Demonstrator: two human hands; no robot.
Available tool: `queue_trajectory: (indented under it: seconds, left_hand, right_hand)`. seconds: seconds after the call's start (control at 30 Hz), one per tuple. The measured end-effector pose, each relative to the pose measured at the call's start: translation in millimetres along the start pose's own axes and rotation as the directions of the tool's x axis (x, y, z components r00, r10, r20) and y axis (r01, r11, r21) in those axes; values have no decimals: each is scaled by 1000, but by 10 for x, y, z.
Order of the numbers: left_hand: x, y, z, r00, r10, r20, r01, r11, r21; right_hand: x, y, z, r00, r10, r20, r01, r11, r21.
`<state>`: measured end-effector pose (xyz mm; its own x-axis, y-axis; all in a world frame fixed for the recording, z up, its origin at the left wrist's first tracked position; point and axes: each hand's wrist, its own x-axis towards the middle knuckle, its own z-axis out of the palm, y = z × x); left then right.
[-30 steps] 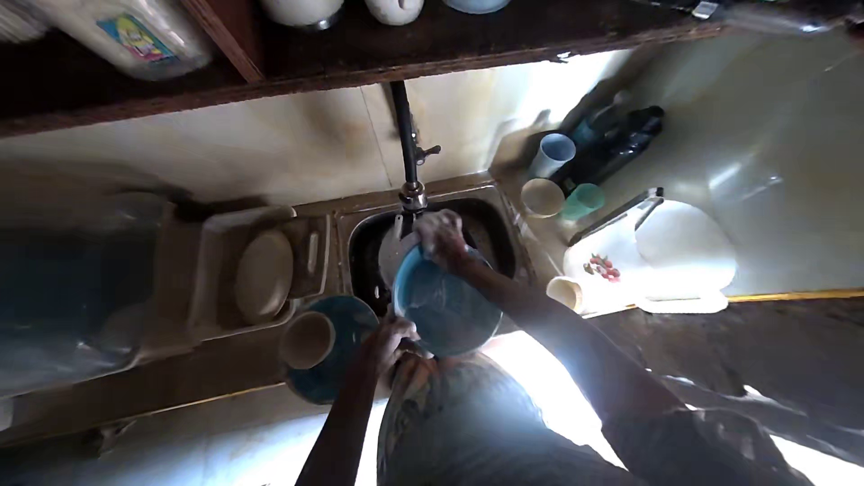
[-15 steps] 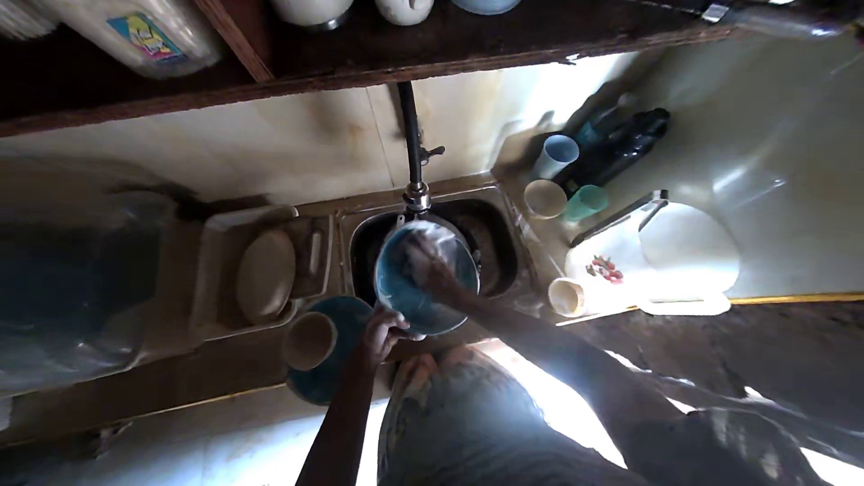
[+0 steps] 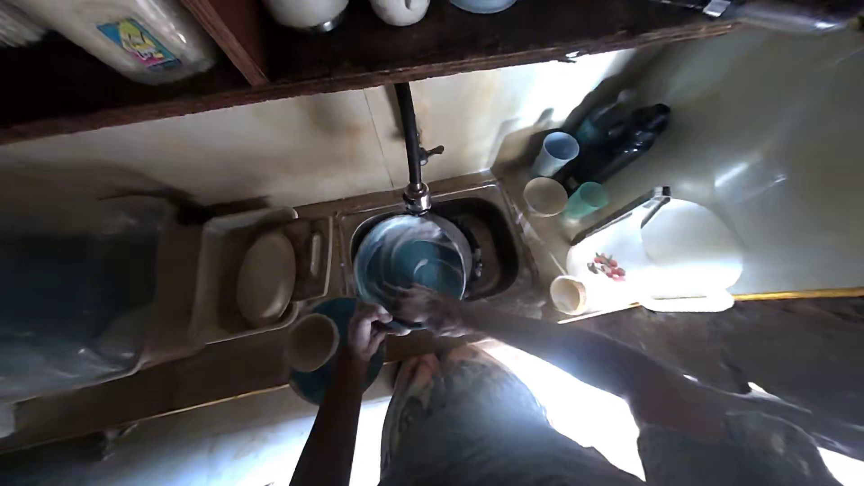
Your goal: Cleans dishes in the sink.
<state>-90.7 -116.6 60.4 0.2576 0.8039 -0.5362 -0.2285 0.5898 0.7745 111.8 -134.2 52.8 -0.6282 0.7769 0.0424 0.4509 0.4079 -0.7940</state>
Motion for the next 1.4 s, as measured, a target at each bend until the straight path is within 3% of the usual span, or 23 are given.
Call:
queue_trajectory:
  seconds: [0.07, 0.13, 0.2, 0.27, 0.3, 0.37, 0.4, 0.43, 0.5, 0.57, 0.63, 0.7, 0.77, 0.83, 0.9, 0.97, 1.03, 1.07, 1.13, 1.23, 1.3, 1.4]
  left_hand:
    - [-58, -43, -91, 1000, -24, 19, 25, 998, -63]
    - [-98, -97, -28, 994, -63, 91, 68, 996, -54]
    - [-69, -88, 148, 987, -80, 141, 81, 997, -2]
    - [-4, -52, 184, 991, -62, 120, 59, 998, 29]
    - [24, -40, 111, 996, -32, 89, 30, 999, 26]
    - [16, 21, -72, 999, 9, 47, -8, 1000, -12]
    - [-19, 41, -117, 999, 5, 44, -4, 1000, -17]
    - [-57, 36, -129, 998, -12, 61, 12, 1000, -8]
    - [-86, -13, -34, 990, -57, 126, 60, 998, -21]
    - [-26, -50, 133, 983, -61, 174, 67, 997, -29]
    - [34, -66, 139, 989, -16, 144, 25, 998, -61]
    - [64, -61, -46, 993, 38, 112, -27, 995, -99]
    - [-2, -62, -161, 992, 27, 121, -11, 991, -130]
    - [-102, -69, -65, 989, -32, 141, 45, 995, -85]
    - [-88, -82, 135, 984, -72, 161, 77, 997, -22]
    - [6, -105, 208, 991, -49, 127, 54, 998, -35]
    - [51, -112, 56, 997, -10, 72, 14, 999, -53]
    - [32, -108, -38, 1000, -6, 26, 8, 997, -71]
    - [-92, -103, -163, 999, 6, -35, -8, 998, -66]
    - [-251, -92, -124, 996, 5, 93, -5, 1000, 4]
    - [-248, -60, 11, 989, -32, 143, 24, 998, 58]
    - [-245, 32, 60, 989, -113, 95, 90, 972, 217]
  right_hand:
    - [-151, 277, -174, 986, 165, 34, -161, 982, -96]
    - [-76, 506, -255, 925, 349, -149, -369, 919, -141]
    - [80, 393, -208, 836, 518, -181, -527, 850, 2]
    - [196, 61, -29, 895, 424, -138, -406, 903, 137]
    - [183, -66, 30, 959, 263, -104, -249, 960, 131]
    - [43, 32, -16, 998, -17, -54, 17, 1000, -9]
    - [-39, 206, -99, 999, -22, -47, 18, 996, -86]
    - [-69, 397, -194, 997, 39, -66, -50, 984, -168]
    - [61, 731, -195, 956, 57, -288, -137, 955, -264]
    - [236, 636, -63, 922, 91, -376, -155, 978, -143]
    - [241, 143, 37, 968, 156, -198, -141, 986, 90]
    - [138, -48, -44, 1000, -11, -29, 12, 1000, 26]
    - [-8, 267, -174, 998, 52, 19, -51, 997, -65]
    - [51, 596, -262, 969, 199, -148, -218, 968, -125]
    - [240, 585, -178, 933, 163, -321, -220, 964, -149]
    - [309, 293, 1, 960, 204, -194, -211, 977, -15]
    - [257, -81, -75, 982, 153, 109, -143, 986, -91]
    - [148, -46, -103, 984, 91, 154, -67, 985, -156]
    - [-113, 245, -230, 988, 112, 106, -82, 965, -250]
    - [-286, 616, -447, 969, 158, -190, -204, 946, -253]
    - [-208, 790, -470, 937, 116, -330, -206, 946, -252]
    - [-65, 628, -662, 864, 431, -261, -488, 845, -220]
